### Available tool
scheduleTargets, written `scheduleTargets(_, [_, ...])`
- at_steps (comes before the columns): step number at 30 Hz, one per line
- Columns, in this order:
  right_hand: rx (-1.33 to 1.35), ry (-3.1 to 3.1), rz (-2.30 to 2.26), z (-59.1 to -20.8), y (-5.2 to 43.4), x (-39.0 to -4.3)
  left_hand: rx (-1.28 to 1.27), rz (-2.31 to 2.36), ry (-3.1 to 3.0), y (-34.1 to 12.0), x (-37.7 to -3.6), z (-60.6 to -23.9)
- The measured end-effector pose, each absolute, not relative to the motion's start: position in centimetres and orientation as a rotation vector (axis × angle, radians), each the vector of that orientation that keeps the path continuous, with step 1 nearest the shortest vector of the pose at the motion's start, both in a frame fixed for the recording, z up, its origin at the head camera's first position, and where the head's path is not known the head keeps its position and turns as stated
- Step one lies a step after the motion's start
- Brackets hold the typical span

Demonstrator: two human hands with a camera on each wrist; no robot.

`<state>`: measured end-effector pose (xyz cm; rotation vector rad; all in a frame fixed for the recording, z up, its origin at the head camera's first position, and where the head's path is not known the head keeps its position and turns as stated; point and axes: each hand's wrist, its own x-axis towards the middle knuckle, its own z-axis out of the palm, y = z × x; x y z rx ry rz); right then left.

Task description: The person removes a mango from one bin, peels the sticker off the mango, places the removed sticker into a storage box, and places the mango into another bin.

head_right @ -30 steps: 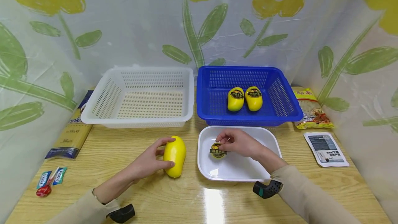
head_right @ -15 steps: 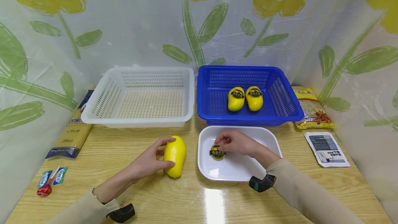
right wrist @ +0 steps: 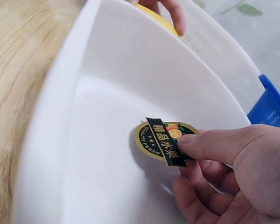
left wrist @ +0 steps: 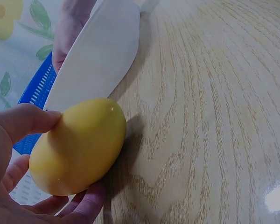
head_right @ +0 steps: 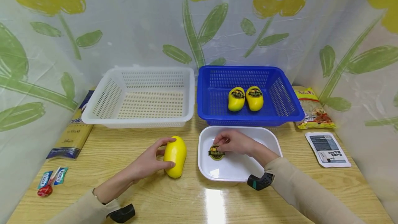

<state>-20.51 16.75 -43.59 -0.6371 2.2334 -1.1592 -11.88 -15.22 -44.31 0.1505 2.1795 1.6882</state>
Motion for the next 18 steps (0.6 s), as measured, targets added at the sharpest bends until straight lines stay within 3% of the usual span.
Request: scheduleTargets(18, [-0.875,2.462,-0.934,-44.08,15.86,-20.05,0.142,1.657,2.213,-15.19,-11.95,-44.21])
